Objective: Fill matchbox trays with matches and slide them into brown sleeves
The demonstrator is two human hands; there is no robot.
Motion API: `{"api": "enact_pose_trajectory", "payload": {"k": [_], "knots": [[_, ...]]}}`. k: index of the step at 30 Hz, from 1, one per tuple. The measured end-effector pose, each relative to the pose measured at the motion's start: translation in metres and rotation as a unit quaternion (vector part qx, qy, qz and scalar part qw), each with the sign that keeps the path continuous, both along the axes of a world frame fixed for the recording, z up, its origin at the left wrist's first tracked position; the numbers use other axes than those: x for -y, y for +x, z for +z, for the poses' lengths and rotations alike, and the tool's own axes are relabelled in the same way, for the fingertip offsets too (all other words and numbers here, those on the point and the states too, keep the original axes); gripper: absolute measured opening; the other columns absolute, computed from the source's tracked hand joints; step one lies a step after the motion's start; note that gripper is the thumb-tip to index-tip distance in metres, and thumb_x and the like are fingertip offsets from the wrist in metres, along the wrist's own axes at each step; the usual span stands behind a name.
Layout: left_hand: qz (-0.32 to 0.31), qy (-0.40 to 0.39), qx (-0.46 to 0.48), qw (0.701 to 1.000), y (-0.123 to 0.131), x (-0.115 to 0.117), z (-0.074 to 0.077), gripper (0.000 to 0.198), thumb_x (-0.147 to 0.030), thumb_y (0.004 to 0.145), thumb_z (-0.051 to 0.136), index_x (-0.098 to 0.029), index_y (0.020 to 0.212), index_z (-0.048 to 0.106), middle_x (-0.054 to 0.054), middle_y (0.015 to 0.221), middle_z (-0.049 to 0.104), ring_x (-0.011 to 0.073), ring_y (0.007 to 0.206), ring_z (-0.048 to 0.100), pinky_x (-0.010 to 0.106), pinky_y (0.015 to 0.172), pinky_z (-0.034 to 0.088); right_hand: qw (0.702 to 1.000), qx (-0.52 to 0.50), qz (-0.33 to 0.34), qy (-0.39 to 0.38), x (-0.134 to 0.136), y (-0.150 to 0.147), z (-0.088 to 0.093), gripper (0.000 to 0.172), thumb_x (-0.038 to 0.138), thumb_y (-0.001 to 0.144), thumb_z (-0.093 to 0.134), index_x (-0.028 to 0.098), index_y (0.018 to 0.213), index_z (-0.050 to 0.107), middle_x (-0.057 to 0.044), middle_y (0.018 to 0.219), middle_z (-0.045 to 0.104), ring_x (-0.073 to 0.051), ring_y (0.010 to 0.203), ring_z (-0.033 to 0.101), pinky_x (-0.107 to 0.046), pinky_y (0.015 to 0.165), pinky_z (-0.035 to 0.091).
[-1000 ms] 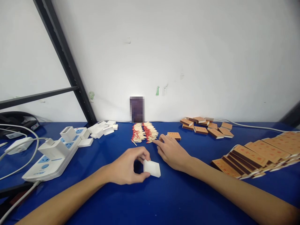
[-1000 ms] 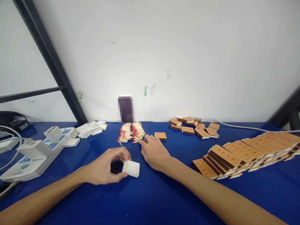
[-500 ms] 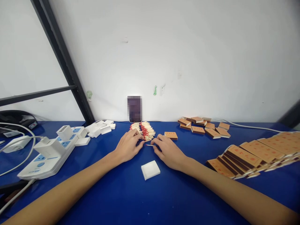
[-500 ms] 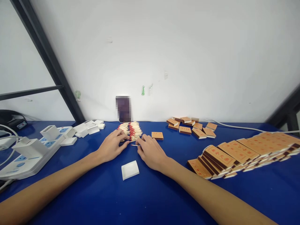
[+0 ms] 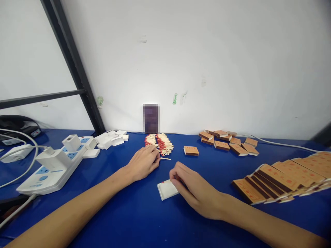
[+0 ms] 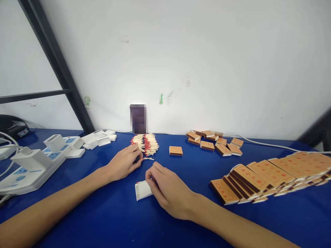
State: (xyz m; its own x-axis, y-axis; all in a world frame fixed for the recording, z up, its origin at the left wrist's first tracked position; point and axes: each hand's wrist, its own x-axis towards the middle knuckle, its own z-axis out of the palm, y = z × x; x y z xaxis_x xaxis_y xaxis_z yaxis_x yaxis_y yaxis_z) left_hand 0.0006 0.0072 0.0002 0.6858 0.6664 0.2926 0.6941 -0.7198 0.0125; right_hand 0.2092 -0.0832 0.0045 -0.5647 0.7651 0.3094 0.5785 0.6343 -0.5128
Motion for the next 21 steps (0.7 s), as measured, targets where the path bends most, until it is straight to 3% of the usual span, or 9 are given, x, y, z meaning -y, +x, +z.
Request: {"api": "enact_pose_trajectory", "payload": {"k": [3,7,12,17,21], "knots": [[-0.018,-0.029,0.028,0.999,-0.006,0.01,0.008,0.015,-0.023,0.093,0.046,-0.017,0.087,0.058,0.004,0.09,0.057,0.0183,0.083,0.054,0.031,0.074,0.044,1.0,0.02,-0.003,0.011,0.004,0.003,-0.004,0.016,0.019,0.099,0.035,0.022,0.089,0.047,-0.003,0.089,0.056,-0.016,0.074,0.05,-0.031,0.068,0.041],[-0.103,-0.098,0.074,0.987,-0.011,0.031,0.022,0.008,-0.02,0.085,0.052,-0.019,0.084,0.06,0.001,0.084,0.055,0.0137,0.073,0.052,0.026,0.067,0.041,0.998,0.008,-0.054,0.019,0.001,0.005,-0.01,0.02,0.026,0.1,0.035,0.023,0.088,0.05,0.0,0.072,0.057,-0.017,0.069,0.048,-0.032,0.066,0.039],[-0.205,-0.134,0.085,0.966,-0.004,0.05,0.021,0.005,-0.016,0.074,0.057,-0.018,0.078,0.06,0.001,0.079,0.056,0.0136,0.071,0.052,0.026,0.065,0.041,0.991,-0.063,-0.121,0.007,-0.002,0.008,-0.013,0.024,0.035,0.1,0.035,0.023,0.086,0.05,0.005,0.057,0.047,-0.015,0.057,0.044,-0.029,0.057,0.034],[-0.153,-0.118,0.094,0.977,-0.002,0.047,0.017,0.009,-0.025,0.08,0.055,-0.018,0.075,0.057,-0.001,0.072,0.055,0.0126,0.066,0.049,0.03,0.07,0.039,0.992,-0.062,-0.111,0.006,-0.009,0.008,-0.017,0.015,0.027,0.098,0.038,0.023,0.089,0.05,0.006,0.059,0.046,-0.014,0.053,0.044,-0.027,0.053,0.033],[-0.11,-0.076,0.086,0.987,-0.006,0.032,0.019,0.015,-0.024,0.084,0.05,-0.017,0.071,0.055,-0.004,0.061,0.052,0.0103,0.057,0.046,0.033,0.076,0.036,0.991,0.001,-0.128,0.039,-0.025,0.004,-0.019,0.012,0.019,0.094,0.043,0.021,0.099,0.053,-0.001,0.082,0.059,-0.016,0.069,0.054,-0.028,0.063,0.04]]}}
